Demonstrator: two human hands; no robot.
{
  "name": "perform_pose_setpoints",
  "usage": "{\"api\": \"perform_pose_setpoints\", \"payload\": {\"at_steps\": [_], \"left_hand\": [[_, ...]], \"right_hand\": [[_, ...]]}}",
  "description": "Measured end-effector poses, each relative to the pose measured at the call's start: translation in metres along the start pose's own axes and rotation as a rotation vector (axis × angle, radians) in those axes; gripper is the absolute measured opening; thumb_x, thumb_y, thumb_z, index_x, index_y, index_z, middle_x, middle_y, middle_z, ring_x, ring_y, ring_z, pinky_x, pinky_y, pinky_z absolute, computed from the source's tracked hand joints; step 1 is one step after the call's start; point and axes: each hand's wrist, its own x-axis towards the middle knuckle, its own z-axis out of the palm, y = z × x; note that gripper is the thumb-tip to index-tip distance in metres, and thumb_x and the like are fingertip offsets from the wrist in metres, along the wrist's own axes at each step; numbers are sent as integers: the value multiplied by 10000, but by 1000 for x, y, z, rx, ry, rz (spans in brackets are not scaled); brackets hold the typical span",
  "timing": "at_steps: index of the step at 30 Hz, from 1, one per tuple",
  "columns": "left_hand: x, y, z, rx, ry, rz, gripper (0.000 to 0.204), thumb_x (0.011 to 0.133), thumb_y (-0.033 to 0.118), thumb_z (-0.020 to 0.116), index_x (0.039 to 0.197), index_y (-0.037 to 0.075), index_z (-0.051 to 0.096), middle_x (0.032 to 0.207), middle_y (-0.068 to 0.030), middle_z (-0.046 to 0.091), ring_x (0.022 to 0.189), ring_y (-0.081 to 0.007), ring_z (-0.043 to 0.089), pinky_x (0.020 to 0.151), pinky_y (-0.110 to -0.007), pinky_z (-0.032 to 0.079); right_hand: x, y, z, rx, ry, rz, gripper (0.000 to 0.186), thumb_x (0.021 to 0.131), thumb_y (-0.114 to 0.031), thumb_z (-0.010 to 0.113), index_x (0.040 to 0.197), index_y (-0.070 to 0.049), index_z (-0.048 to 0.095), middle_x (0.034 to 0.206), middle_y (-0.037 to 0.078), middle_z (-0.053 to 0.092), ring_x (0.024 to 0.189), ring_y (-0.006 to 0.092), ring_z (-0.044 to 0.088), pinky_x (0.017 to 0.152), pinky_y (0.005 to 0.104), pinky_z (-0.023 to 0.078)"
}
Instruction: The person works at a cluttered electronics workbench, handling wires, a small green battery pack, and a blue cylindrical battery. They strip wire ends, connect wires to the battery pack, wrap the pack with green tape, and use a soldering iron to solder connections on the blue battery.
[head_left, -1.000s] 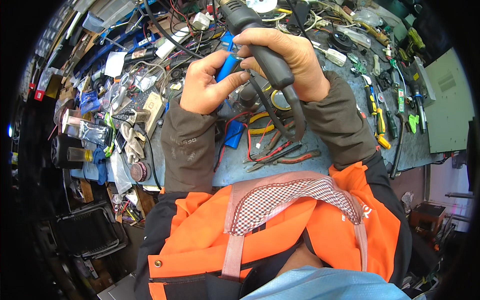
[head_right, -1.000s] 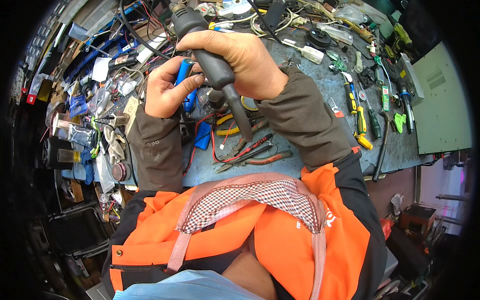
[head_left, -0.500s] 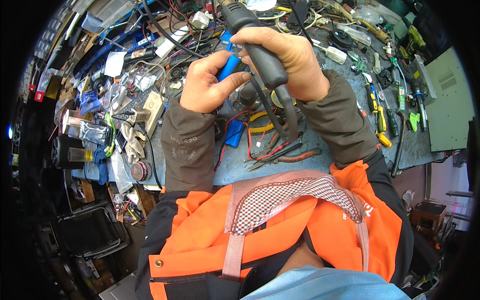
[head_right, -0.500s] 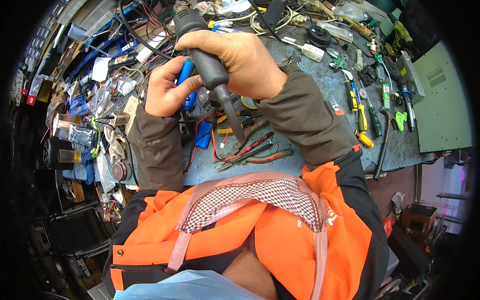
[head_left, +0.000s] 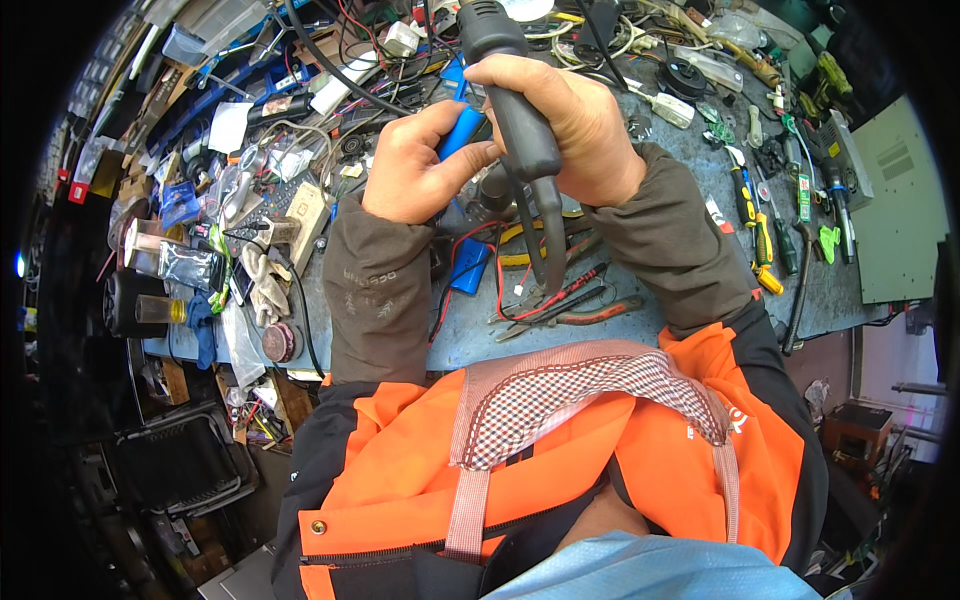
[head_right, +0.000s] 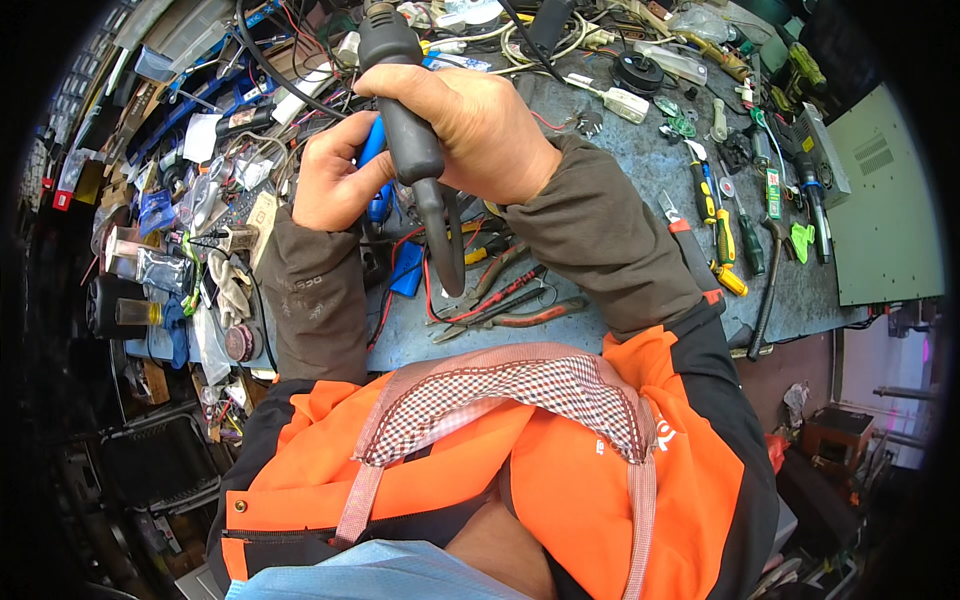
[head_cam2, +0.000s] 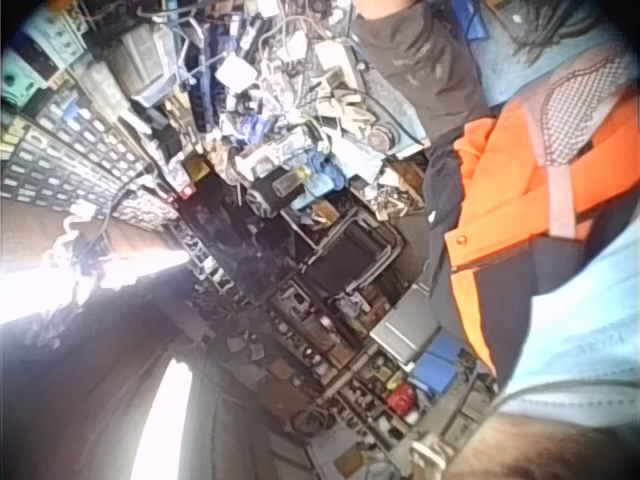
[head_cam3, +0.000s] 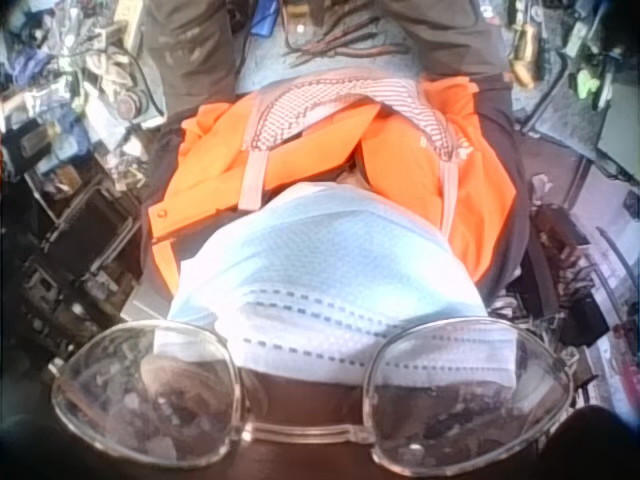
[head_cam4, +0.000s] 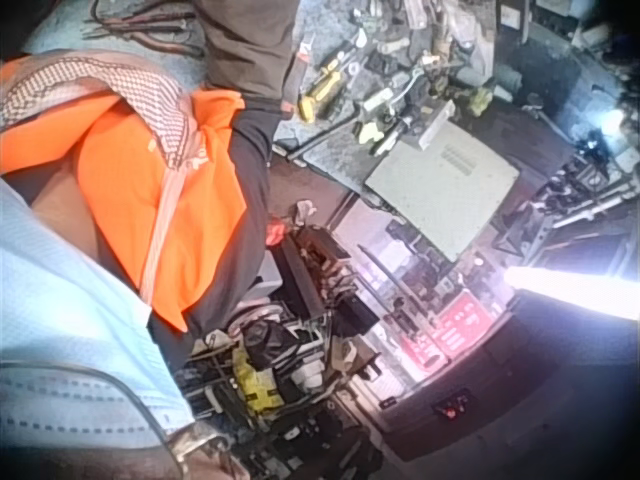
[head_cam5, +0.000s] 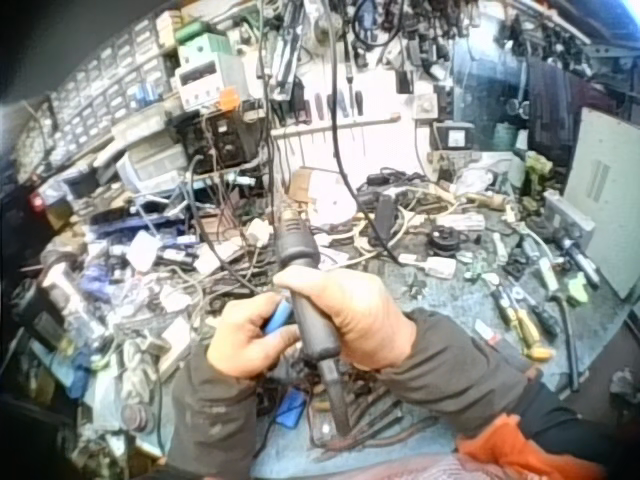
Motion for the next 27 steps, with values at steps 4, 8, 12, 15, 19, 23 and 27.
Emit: {"api": "perform_pose_setpoints", "payload": {"at_steps": [4, 8, 12, 15, 19, 23, 27], "left_hand": [[0, -2, 2, -3, 7, -7, 241, 885, 173, 883, 991, 14, 735, 721, -74, 624, 594, -171, 576, 580, -347, 464], [0, -1, 1, -3, 8, -14, 220, 884, 159, 875, 974, 16, 734, 717, -62, 633, 585, -149, 568, 568, -347, 458], [0, -1, -5, -173, 23, -105, 197, 948, 168, 833, 1029, 22, 728, 834, -34, 713, 717, -107, 626, 654, -314, 501], [1, -18, -9, -522, 110, -190, 194, 1040, 178, 737, 1161, 37, 680, 1012, -41, 760, 931, -119, 686, 794, -292, 539], [5, -33, -14, -657, 210, -241, 214, 1044, 245, 729, 1137, 69, 652, 974, -51, 753, 853, -120, 666, 741, -293, 533], [5, -43, -13, -507, 310, -265, 188, 969, 166, 806, 1061, 76, 669, 892, -11, 708, 756, -92, 628, 673, -283, 517], [5, -55, -17, -196, 358, -301, 192, 849, 99, 815, 954, 63, 659, 830, 0, 677, 719, -82, 593, 661, -296, 499]], "right_hand": [[-2, 3, 2, -16, 24, -17, 684, 788, -86, 889, 1417, -166, 632, 987, 112, 746, 876, 298, 758, 744, 388, 609], [-4, 3, 7, 0, 78, -15, 596, 854, 43, 826, 1401, -111, 646, 1017, 85, 752, 902, 209, 769, 787, 334, 619], [-3, 6, 1, 183, -13, 110, 524, 921, 62, 788, 1400, -91, 641, 1033, 76, 765, 960, 170, 768, 848, 319, 617], [1, 6, -6, 344, 9, 83, 534, 988, -15, 788, 1484, -49, 593, 1068, 107, 773, 994, 152, 751, 869, 282, 601], [6, -6, -14, 195, 112, 81, 668, 951, -216, 871, 1524, -27, 584, 1088, 82, 725, 889, 114, 686, 822, 255, 569], [7, -6, -18, 9, 159, 62, 654, 875, -251, 936, 1429, -25, 674, 1012, 59, 690, 853, 123, 671, 776, 275, 555], [-7, 1, -2, 178, 212, 54, 500, 909, -193, 902, 1304, 48, 714, 1136, 165, 782, 937, 171, 737, 821, 305, 579]]}}
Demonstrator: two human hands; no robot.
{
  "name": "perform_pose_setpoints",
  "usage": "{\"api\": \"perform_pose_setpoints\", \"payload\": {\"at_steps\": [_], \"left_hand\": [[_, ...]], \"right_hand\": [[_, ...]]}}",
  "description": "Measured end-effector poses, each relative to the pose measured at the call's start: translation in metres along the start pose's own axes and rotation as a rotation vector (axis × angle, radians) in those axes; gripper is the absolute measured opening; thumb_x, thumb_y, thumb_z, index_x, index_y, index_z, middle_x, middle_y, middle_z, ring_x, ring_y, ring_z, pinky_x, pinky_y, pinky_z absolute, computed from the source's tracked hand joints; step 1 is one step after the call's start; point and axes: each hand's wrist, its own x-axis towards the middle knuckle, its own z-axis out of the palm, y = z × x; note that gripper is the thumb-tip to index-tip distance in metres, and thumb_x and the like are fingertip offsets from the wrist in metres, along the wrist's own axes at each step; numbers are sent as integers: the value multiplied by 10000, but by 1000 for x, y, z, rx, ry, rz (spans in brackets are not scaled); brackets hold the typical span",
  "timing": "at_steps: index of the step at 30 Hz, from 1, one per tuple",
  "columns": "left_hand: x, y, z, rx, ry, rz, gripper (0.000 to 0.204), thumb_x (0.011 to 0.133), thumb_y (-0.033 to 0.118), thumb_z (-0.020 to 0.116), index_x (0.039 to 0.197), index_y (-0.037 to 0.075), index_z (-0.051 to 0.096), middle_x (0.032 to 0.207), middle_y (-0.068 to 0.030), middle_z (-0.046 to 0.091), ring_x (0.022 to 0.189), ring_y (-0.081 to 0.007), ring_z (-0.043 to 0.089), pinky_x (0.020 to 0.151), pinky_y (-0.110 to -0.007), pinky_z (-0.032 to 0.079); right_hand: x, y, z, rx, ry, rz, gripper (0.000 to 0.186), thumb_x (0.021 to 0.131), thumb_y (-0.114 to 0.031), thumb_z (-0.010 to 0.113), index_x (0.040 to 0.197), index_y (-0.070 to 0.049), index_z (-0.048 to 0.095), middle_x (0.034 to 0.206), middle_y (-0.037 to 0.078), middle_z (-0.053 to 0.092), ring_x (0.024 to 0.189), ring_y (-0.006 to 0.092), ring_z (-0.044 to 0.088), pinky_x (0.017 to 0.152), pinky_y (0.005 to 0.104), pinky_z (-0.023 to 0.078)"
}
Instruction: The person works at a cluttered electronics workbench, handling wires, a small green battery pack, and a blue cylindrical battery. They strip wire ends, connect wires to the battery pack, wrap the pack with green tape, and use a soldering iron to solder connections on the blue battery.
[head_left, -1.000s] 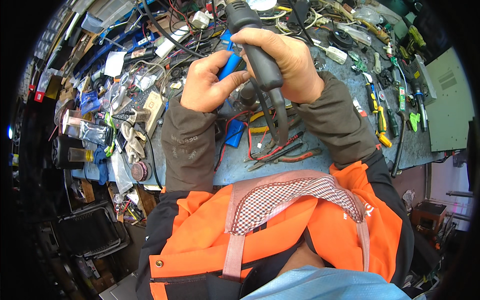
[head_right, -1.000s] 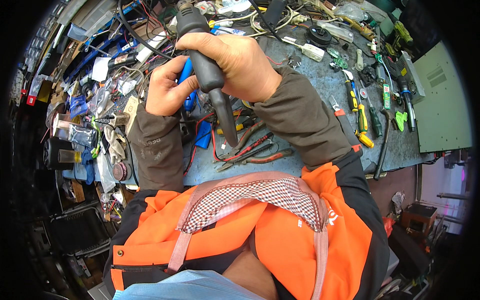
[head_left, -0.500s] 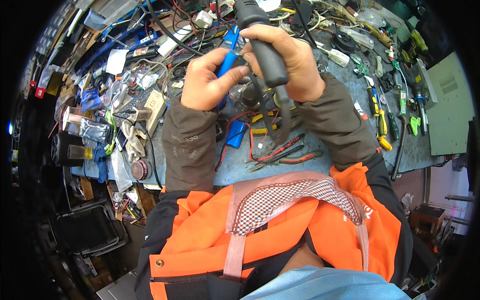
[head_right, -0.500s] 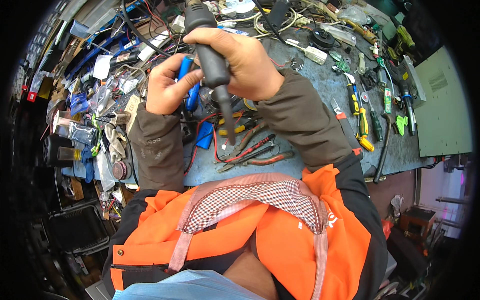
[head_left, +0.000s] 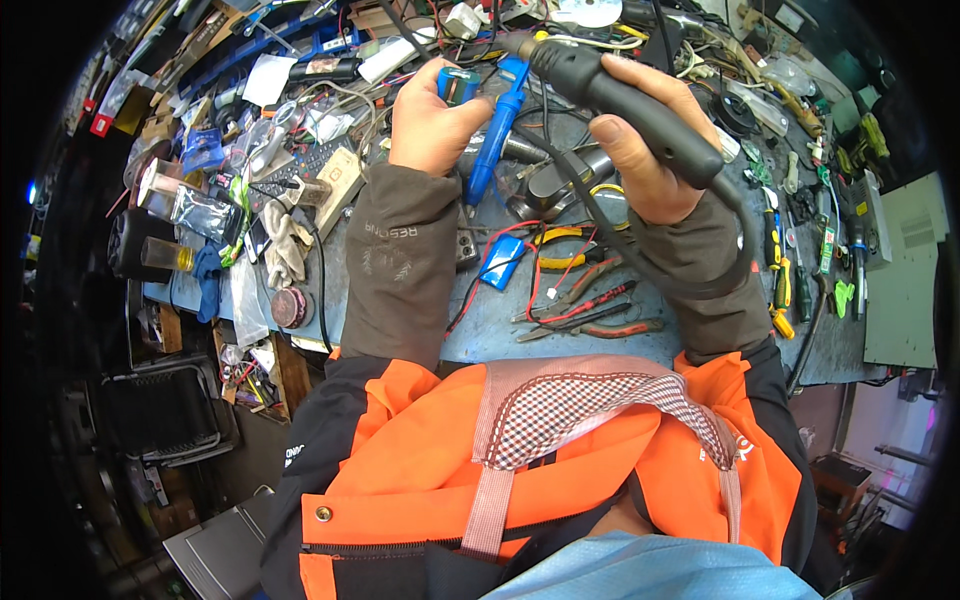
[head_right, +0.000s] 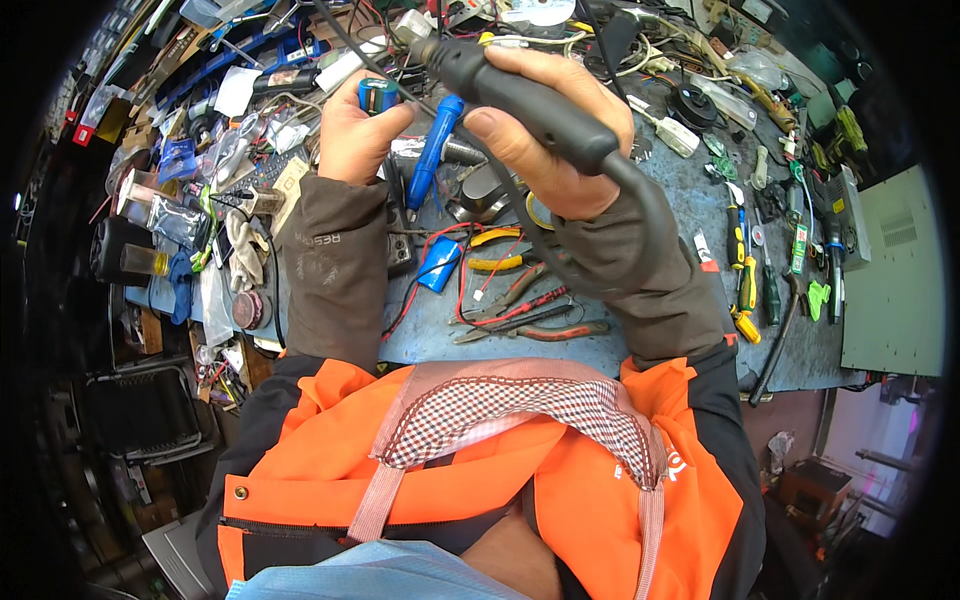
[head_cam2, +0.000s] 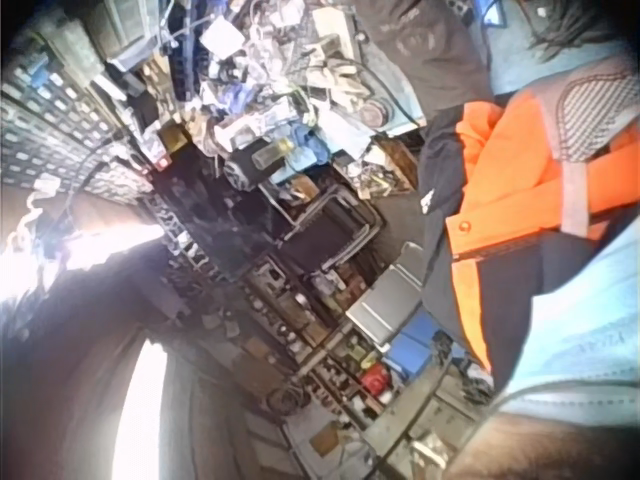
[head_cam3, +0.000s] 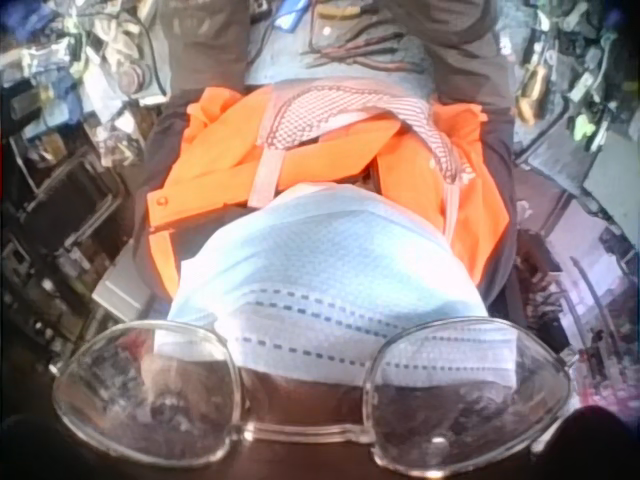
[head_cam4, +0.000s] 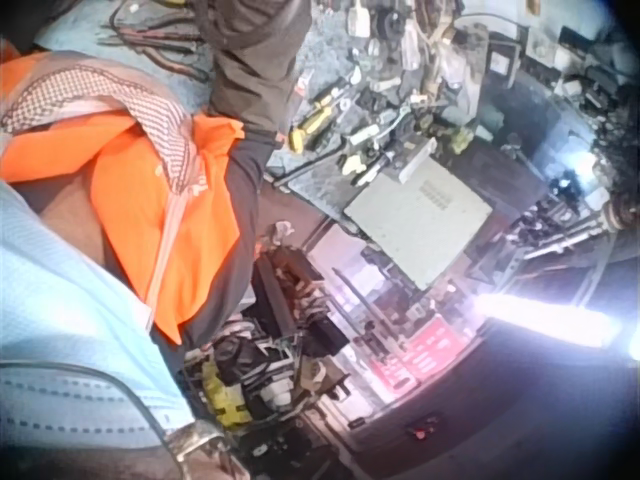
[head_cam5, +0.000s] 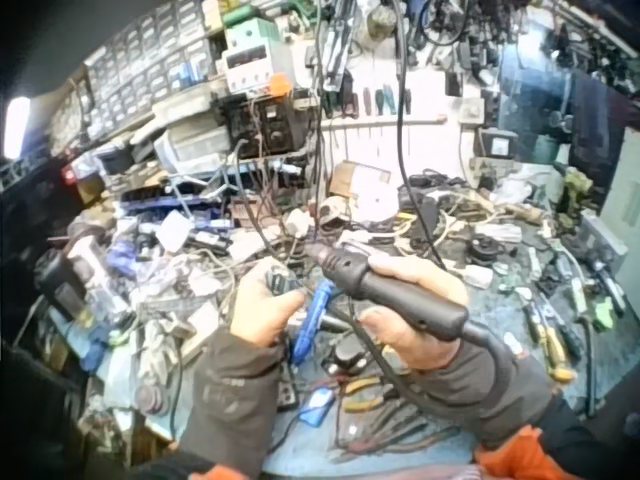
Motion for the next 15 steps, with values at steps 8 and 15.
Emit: {"api": "perform_pose_setpoints", "payload": {"at_steps": [8, 15], "left_hand": [[2, 1, -10, 457, 61, 204, 281, 756, 93, 730, 1001, 24, 612, 955, -145, 590, 800, -341, 597, 729, -435, 499], [4, -3, -18, 435, -21, 152, 332, 747, 83, 745, 1051, 23, 625, 960, -139, 614, 803, -304, 615, 740, -416, 511]], "right_hand": [[-11, 5, 14, 472, 178, 618, 417, 987, -244, 721, 1261, 70, 721, 762, 69, 640, 624, 128, 562, 565, 262, 463], [-9, 12, 17, 541, 223, 705, 402, 994, -256, 686, 1223, 69, 743, 727, 68, 608, 588, 136, 529, 538, 273, 434]]}}
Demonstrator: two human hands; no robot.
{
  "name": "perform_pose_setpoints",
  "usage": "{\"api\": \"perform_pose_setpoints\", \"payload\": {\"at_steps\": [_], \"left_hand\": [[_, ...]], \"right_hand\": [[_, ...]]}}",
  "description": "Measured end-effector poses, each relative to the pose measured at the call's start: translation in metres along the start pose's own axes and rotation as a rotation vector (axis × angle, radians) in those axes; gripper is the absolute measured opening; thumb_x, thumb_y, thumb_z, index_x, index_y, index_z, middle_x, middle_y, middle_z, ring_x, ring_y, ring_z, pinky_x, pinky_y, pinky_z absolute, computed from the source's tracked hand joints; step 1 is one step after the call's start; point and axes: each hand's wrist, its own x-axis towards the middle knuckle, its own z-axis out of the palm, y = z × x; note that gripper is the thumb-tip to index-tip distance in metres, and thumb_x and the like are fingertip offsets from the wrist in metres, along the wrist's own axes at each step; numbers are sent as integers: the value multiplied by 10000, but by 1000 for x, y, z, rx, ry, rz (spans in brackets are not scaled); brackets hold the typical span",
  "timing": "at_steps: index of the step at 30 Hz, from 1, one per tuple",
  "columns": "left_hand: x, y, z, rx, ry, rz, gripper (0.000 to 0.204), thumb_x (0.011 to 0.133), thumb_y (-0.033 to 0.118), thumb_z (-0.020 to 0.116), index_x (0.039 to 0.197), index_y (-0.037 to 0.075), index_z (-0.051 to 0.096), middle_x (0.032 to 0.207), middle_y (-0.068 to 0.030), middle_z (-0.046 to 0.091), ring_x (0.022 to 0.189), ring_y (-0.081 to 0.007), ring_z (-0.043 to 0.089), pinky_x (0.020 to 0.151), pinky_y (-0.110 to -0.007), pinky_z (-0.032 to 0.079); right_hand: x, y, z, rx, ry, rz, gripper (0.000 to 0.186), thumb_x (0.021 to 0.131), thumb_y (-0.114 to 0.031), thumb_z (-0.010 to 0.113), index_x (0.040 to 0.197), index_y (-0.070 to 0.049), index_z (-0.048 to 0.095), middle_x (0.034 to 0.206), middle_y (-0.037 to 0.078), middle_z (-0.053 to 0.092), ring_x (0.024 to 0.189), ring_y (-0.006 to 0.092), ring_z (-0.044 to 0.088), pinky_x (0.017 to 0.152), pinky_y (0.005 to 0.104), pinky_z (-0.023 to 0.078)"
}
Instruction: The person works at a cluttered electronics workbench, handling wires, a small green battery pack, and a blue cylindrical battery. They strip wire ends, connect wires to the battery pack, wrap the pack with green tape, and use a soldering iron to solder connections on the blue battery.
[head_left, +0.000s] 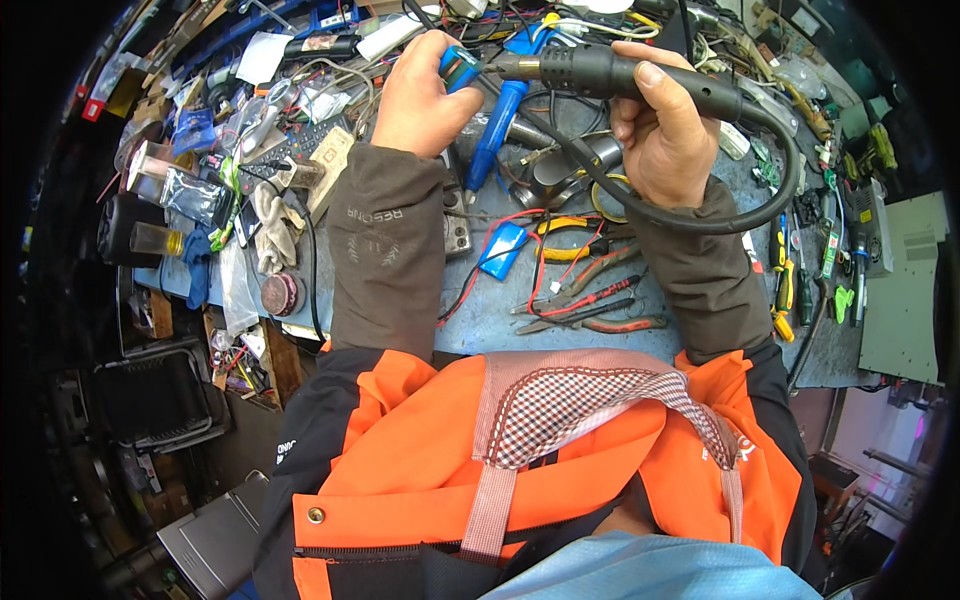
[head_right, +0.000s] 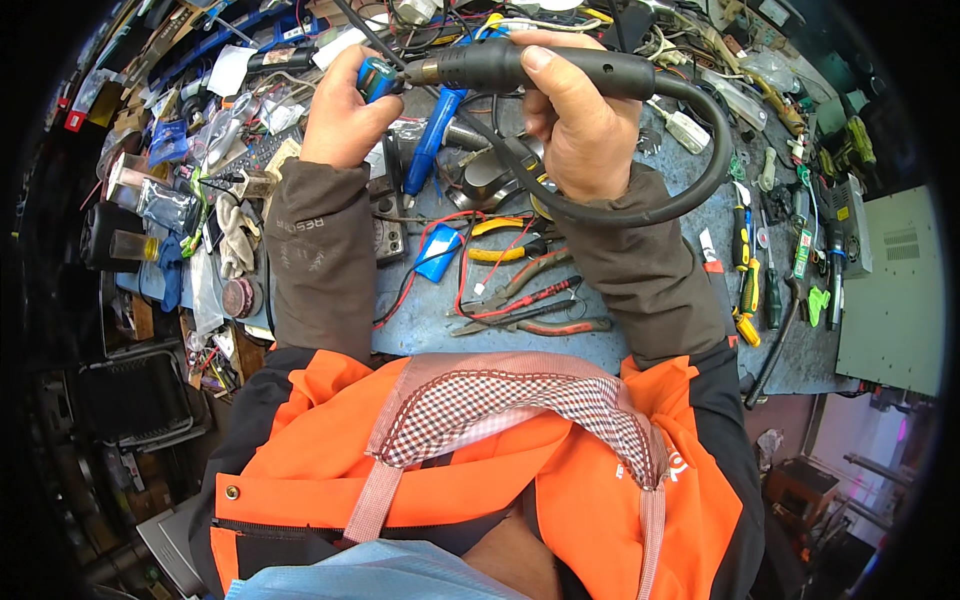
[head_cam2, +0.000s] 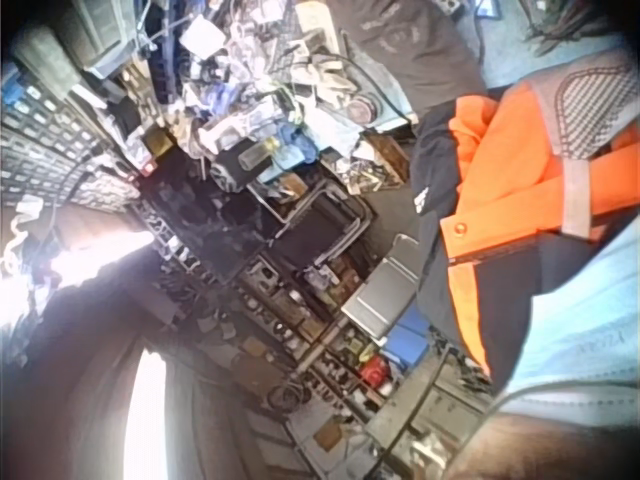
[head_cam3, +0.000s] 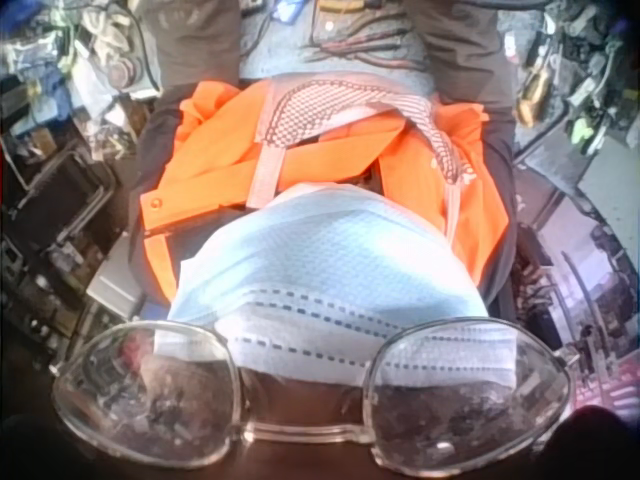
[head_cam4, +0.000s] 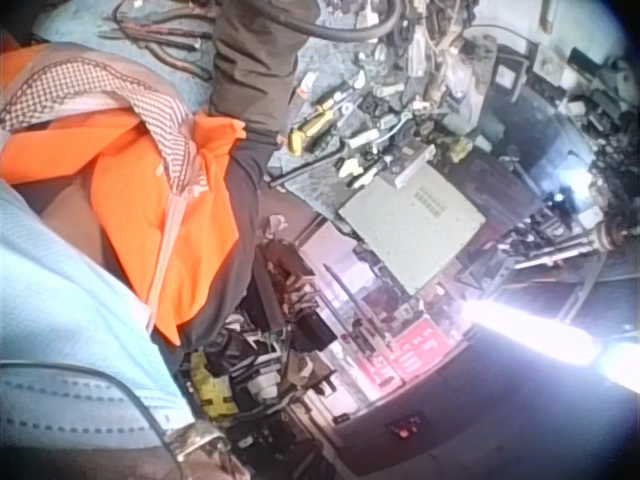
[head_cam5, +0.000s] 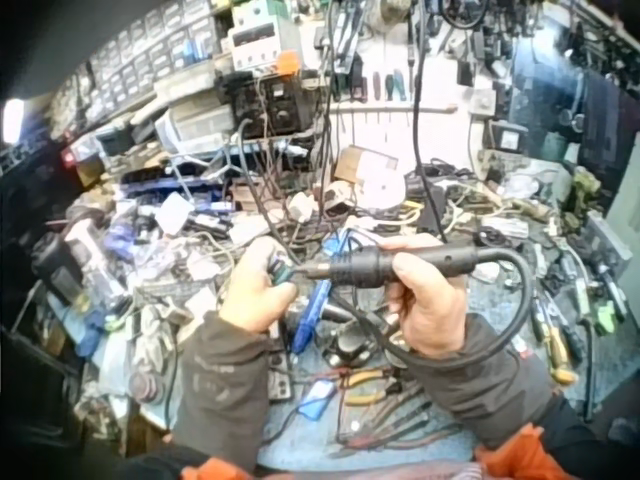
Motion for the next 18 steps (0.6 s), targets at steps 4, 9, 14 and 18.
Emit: {"api": "perform_pose_setpoints", "payload": {"at_steps": [4, 9, 14, 18], "left_hand": [[-1, -2, 0, 18, -2, -9, 384, 742, 59, 763, 1096, 27, 618, 985, -151, 676, 884, -308, 677, 821, -410, 549], [-3, 7, -1, 37, -7, -51, 428, 740, 42, 787, 1126, 37, 602, 999, -154, 697, 925, -308, 699, 865, -415, 562], [-3, 14, -3, 40, -16, -79, 437, 740, 37, 805, 1124, 45, 596, 994, -145, 691, 928, -301, 699, 863, -407, 564], [-3, 12, -3, 60, -11, -51, 442, 740, 38, 811, 1128, 48, 599, 986, -138, 682, 918, -294, 692, 859, -407, 565]], "right_hand": [[3, 1, -2, 63, 18, -20, 305, 978, -223, 736, 1171, 9, 780, 670, 21, 612, 547, 78, 519, 507, 228, 393], [4, 3, 0, 60, 10, -25, 299, 971, -219, 740, 1163, 6, 783, 665, 17, 606, 543, 76, 515, 495, 231, 378], [4, -1, -4, -2, 2, 6, 374, 996, -218, 672, 1221, 71, 746, 726, 62, 590, 585, 134, 511, 535, 273, 421], [4, 0, -4, -30, -2, 0, 374, 994, -217, 673, 1226, 68, 744, 735, 60, 592, 597, 132, 513, 543, 272, 425]]}}
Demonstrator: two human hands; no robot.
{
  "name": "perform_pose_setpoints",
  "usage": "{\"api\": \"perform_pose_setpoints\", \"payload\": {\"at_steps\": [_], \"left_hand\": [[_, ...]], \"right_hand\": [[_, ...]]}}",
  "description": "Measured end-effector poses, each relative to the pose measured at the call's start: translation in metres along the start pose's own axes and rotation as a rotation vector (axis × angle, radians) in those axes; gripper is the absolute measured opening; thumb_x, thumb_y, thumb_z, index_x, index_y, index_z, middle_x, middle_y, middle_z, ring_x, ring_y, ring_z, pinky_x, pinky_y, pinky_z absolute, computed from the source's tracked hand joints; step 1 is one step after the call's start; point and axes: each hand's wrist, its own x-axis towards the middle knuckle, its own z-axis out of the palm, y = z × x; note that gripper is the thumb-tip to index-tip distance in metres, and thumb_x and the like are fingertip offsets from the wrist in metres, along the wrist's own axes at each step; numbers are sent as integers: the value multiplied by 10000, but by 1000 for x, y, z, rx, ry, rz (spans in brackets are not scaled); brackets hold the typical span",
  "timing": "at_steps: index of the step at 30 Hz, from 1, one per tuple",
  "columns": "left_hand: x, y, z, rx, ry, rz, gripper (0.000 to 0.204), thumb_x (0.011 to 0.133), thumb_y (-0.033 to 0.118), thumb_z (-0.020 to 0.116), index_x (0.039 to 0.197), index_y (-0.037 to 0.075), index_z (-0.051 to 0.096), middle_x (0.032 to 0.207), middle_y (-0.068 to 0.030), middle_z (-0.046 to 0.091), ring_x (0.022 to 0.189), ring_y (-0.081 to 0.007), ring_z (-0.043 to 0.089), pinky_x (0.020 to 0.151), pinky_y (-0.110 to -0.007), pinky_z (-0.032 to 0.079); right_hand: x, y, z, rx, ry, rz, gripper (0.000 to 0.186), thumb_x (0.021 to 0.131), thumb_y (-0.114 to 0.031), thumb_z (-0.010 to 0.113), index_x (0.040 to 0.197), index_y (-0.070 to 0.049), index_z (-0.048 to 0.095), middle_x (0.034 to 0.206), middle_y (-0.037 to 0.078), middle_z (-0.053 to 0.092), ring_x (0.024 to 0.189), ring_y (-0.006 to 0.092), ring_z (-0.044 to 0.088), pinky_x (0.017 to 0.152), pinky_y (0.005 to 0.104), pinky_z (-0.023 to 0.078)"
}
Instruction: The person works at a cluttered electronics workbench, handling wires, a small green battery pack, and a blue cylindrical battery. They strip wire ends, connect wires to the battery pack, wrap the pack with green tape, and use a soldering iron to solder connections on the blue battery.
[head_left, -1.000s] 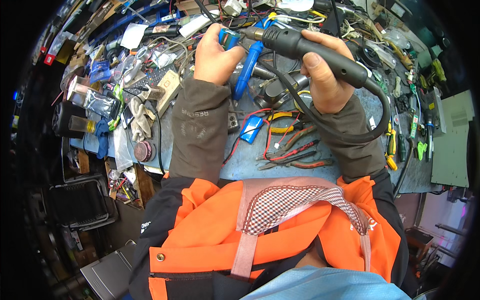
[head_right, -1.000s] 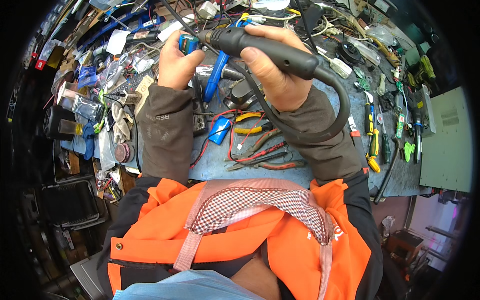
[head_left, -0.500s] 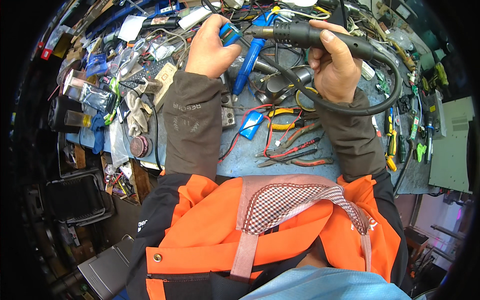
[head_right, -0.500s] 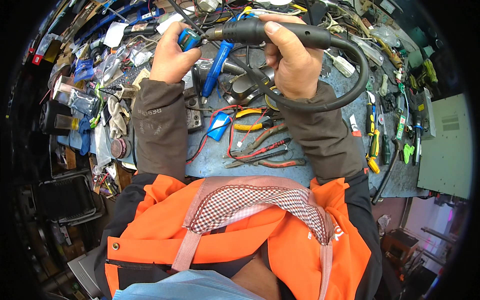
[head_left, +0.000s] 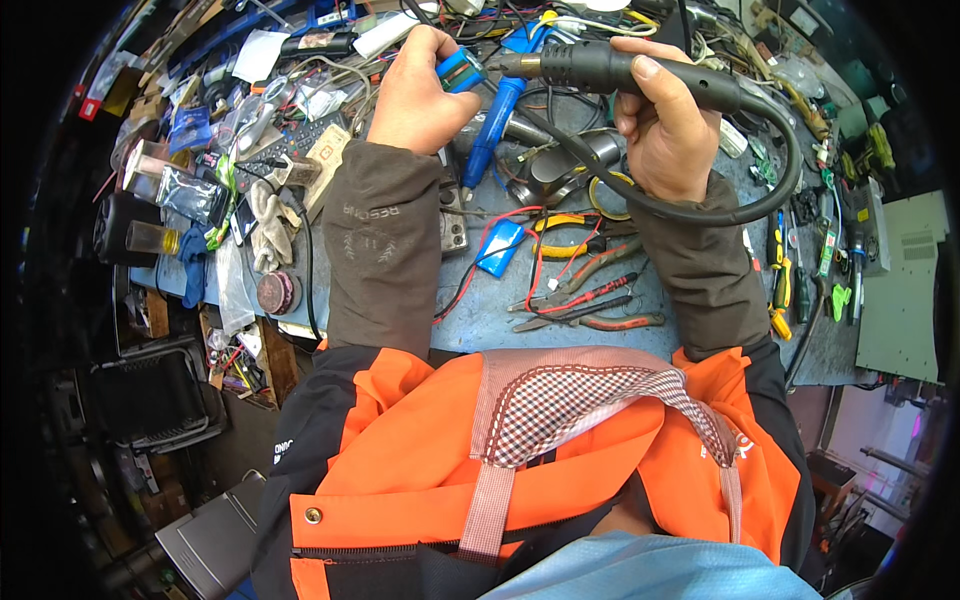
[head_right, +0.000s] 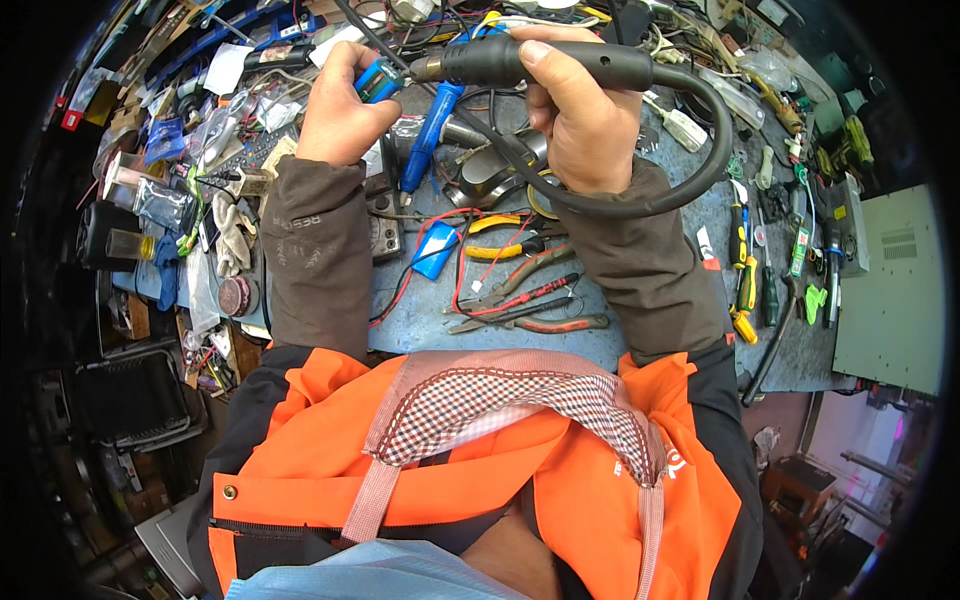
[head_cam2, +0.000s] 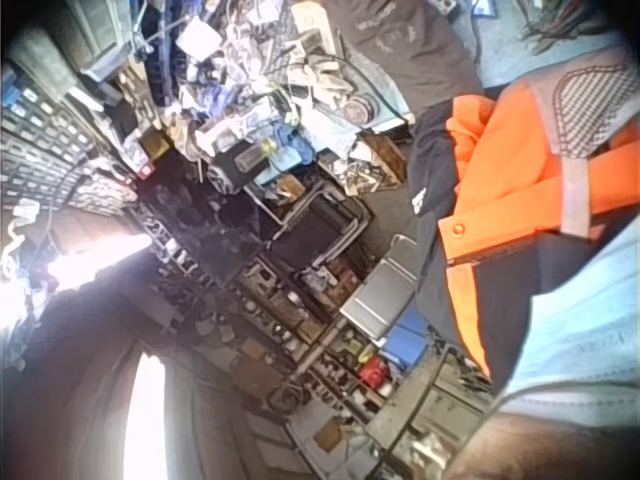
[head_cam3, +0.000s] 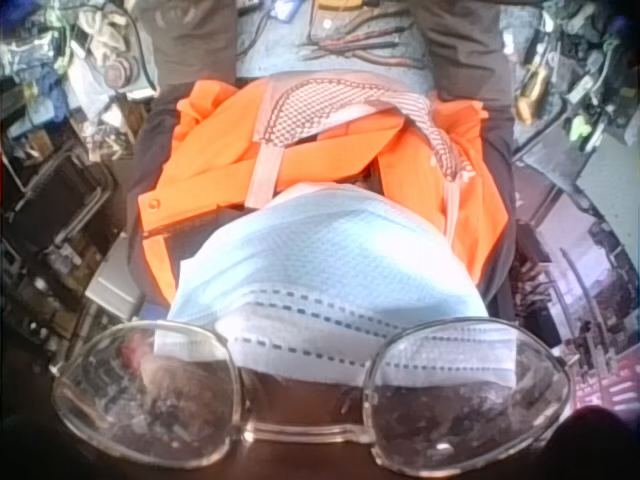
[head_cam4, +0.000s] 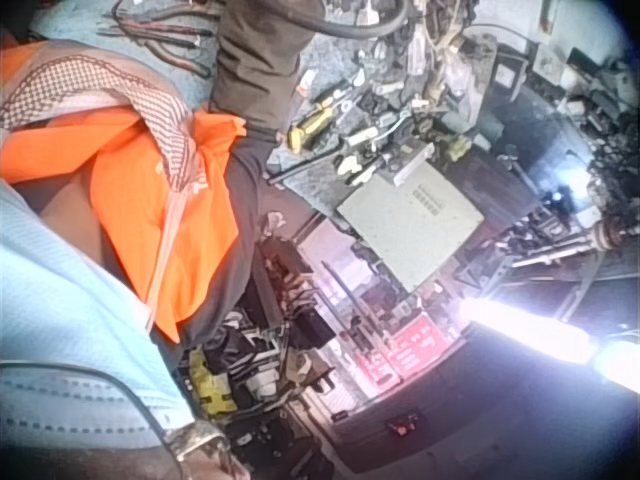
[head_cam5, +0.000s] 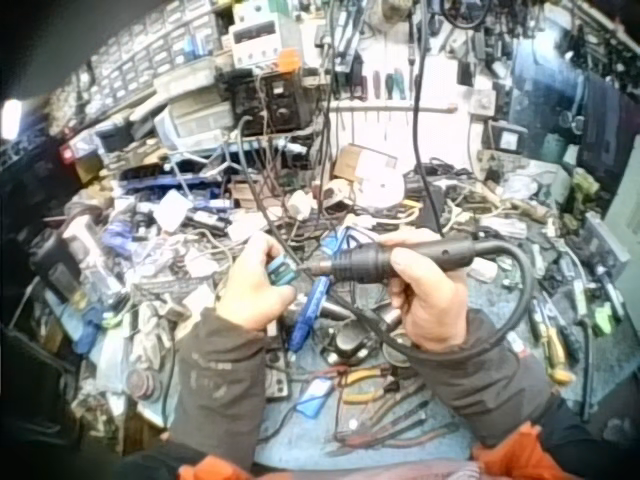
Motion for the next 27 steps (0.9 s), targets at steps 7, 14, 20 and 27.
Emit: {"api": "perform_pose_setpoints", "payload": {"at_steps": [7, 14, 20, 27], "left_hand": [[3, -12, 3, -91, -52, -5, 446, 752, 59, 785, 1160, 41, 605, 992, -123, 669, 919, -272, 668, 857, -382, 545], [2, -14, -1, -111, -97, -45, 487, 761, 65, 765, 1223, 33, 615, 1044, -133, 680, 965, -268, 673, 884, -379, 540], [3, -16, 2, -122, -84, 126, 431, 794, 73, 830, 1208, 59, 711, 1143, -121, 705, 1051, -271, 694, 931, -377, 551], [7, -27, 6, -69, -16, 217, 259, 828, 94, 895, 1070, 69, 809, 1236, -95, 720, 1144, -267, 707, 965, -377, 570]], "right_hand": [[1, -2, -2, 37, -51, -15, 382, 983, -213, 676, 1230, 71, 740, 742, 58, 592, 600, 127, 507, 544, 266, 418], [2, -4, -4, -46, -42, -21, 408, 975, -235, 682, 1241, 70, 735, 741, 55, 598, 599, 112, 503, 544, 253, 411], [1, -5, 0, 45, -54, -6, 327, 951, -217, 732, 1174, 18, 777, 704, 23, 607, 565, 82, 502, 515, 239, 382], [4, 1, -7, 40, -54, 7, 410, 974, -245, 688, 1245, 58, 736, 745, 58, 598, 600, 114, 506, 544, 248, 401]]}}
